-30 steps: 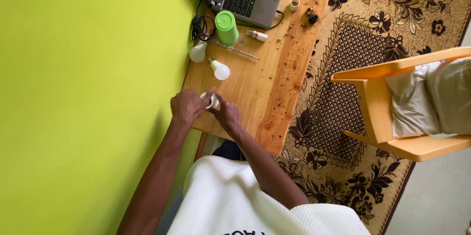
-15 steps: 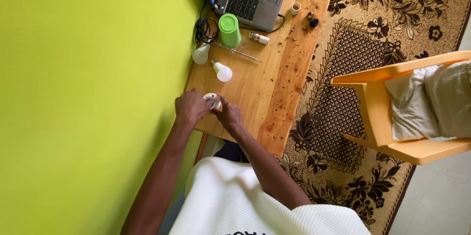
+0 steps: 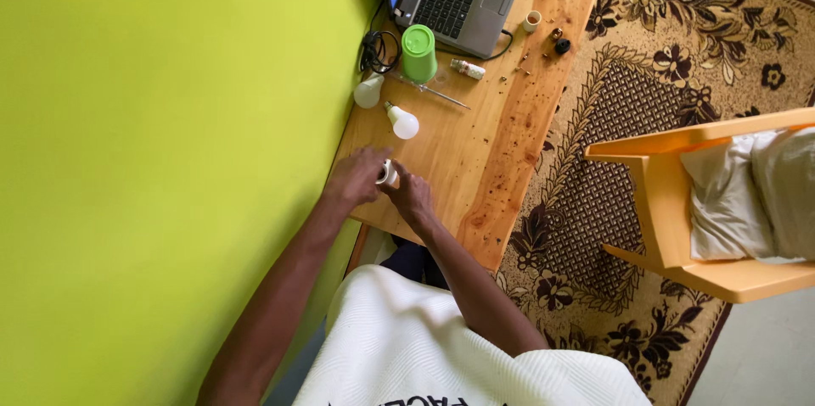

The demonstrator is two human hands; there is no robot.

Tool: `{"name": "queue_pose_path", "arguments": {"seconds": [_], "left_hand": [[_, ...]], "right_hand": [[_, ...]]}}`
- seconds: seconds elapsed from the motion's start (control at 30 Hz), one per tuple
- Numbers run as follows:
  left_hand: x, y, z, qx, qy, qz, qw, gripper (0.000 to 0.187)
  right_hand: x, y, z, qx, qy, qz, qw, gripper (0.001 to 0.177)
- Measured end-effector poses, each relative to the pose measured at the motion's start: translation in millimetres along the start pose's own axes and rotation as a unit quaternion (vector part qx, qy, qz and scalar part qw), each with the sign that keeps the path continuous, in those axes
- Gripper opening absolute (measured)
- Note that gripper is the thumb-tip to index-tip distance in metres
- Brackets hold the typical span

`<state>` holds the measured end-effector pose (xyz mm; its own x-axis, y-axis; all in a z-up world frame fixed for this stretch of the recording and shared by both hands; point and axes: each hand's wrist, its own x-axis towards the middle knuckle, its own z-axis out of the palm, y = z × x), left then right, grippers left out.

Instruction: The person assembles a light fixture by inserting a bulb into a socket, connecting wires, and tightening screws with a screwdriver. They handle multiple bulbs and socket parts on a wooden table.

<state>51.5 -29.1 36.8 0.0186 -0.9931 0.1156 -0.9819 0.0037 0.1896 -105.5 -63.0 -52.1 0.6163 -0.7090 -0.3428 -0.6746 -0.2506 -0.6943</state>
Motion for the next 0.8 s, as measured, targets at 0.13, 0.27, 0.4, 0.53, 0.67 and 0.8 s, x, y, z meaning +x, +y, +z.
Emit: {"name": "queue_pose_path", "arguments": {"seconds": [0.13, 0.27, 0.4, 0.53, 0.67, 0.8], "left_hand": [[6, 10, -5, -0.072, -0.163, -0.136, 0.975, 0.031], [15, 15, -11, -0.121, -0.303, -0.424, 0.845, 0.062], [8, 4, 3, -0.043, -0.286, -0.401, 0.869, 0.072], [-12, 1, 26, -0.021, -0.054, -0.078, 0.995, 0.06], [3, 6, 11, -0.033, -0.252, -0.25, 0.934, 0.051], [15, 13, -14, -0.162, -0.351, -0.5, 0.775, 0.083]], "right_hand": [[4, 5, 4, 0.001, 0.029, -0.026, 0.999, 0.069], [-1, 7, 5, 0.013, 0.022, -0.025, 0.999, 0.071], [2, 0, -1, -0.005, -0.017, 0.024, 1.0, 0.071], [1, 4, 1, 0.008, 0.0, -0.001, 1.0, 0.069], [2, 6, 3, 0.013, 0.025, -0.016, 0.999, 0.07], [0, 8, 6, 0.019, -0.002, 0.001, 1.0, 0.069]]}}
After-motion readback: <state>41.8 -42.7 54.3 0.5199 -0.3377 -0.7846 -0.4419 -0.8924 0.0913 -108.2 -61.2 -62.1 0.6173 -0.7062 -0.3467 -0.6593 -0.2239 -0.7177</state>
